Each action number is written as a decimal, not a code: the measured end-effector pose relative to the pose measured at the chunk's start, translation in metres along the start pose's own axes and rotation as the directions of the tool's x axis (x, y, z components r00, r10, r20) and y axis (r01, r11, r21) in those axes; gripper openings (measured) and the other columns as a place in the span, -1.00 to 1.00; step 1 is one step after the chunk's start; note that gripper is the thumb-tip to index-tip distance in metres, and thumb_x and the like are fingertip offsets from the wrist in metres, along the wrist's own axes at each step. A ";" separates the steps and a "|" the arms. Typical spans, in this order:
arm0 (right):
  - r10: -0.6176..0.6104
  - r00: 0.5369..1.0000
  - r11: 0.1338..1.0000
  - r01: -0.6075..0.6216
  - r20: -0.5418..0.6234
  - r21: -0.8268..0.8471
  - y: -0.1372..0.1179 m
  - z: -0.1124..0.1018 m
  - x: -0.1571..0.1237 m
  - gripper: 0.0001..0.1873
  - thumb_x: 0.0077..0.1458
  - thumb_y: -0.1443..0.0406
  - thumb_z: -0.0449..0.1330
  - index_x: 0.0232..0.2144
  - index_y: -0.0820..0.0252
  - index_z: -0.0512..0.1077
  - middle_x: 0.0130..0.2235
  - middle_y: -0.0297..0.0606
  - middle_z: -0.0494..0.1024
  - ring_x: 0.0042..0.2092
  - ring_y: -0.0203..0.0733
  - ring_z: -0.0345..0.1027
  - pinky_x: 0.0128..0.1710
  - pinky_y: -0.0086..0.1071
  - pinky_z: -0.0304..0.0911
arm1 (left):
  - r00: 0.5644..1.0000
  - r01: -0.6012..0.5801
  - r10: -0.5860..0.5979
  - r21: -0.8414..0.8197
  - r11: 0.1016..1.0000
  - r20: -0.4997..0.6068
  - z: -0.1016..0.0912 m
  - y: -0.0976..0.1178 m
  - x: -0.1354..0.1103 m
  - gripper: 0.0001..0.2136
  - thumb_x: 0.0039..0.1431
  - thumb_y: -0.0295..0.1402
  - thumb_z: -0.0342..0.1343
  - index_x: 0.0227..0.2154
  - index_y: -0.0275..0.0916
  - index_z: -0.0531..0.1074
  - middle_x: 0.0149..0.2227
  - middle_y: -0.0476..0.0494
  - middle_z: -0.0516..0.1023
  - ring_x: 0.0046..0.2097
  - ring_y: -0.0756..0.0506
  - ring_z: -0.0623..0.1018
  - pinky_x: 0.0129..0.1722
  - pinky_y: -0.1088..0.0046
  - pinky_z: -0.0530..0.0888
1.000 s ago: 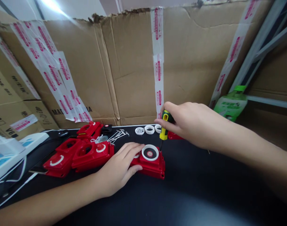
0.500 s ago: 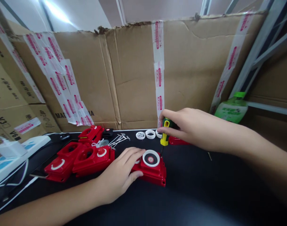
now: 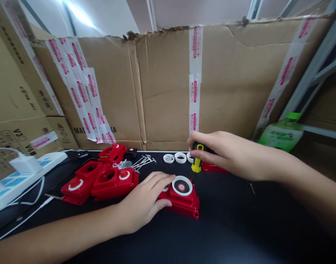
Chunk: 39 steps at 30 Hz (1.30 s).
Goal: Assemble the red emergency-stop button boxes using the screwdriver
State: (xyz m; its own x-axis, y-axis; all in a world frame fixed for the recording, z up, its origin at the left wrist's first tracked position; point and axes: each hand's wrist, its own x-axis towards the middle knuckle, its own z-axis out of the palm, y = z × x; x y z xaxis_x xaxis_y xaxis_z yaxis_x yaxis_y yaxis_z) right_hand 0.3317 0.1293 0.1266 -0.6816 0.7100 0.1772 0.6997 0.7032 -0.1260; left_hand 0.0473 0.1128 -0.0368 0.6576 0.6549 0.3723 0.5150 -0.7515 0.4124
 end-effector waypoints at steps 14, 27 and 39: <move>0.106 0.944 0.972 -0.032 -0.313 0.233 0.009 0.015 0.007 -0.58 0.29 -0.12 0.32 -0.24 0.08 0.59 -0.40 -0.35 0.59 -0.40 -0.20 0.36 -0.37 -0.28 0.21 | 1.000 -0.019 0.019 0.007 1.000 0.008 -0.005 0.005 -0.001 -0.47 0.52 -0.23 0.23 0.42 -0.18 0.24 0.28 -0.31 0.49 0.28 -0.33 0.46 0.32 -0.05 0.49; 0.272 0.943 0.844 -0.137 -0.193 0.519 0.012 0.010 0.011 -0.54 0.03 -0.09 0.54 -0.19 0.10 0.74 -0.37 -0.26 0.70 -0.38 -0.18 0.45 -0.36 -0.25 0.34 | 1.000 0.018 -0.018 -0.010 1.000 -0.006 -0.008 0.008 -0.001 -0.45 0.42 -0.18 0.33 0.34 -0.22 0.34 0.18 -0.28 0.55 0.17 -0.33 0.51 0.24 -0.03 0.51; 0.048 0.995 0.758 0.017 -0.082 0.652 0.046 0.003 0.014 -0.63 0.04 0.04 0.57 -0.16 0.09 0.78 -0.27 -0.30 0.58 -0.60 -0.46 0.29 -0.65 -0.43 0.18 | 0.999 -0.013 0.012 -0.046 0.999 -0.037 -0.006 0.005 -0.001 -0.42 0.41 -0.07 0.35 0.34 -0.21 0.36 0.19 -0.28 0.58 0.17 -0.31 0.53 0.23 0.03 0.52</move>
State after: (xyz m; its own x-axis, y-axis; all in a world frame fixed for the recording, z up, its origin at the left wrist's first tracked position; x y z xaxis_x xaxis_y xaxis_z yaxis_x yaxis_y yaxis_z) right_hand 0.3532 0.1715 0.1205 -0.6273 0.7376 0.2500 0.3799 0.5700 -0.7286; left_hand 0.0459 0.1090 -0.0297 0.6430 0.6486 0.4073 0.4802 -0.7557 0.4454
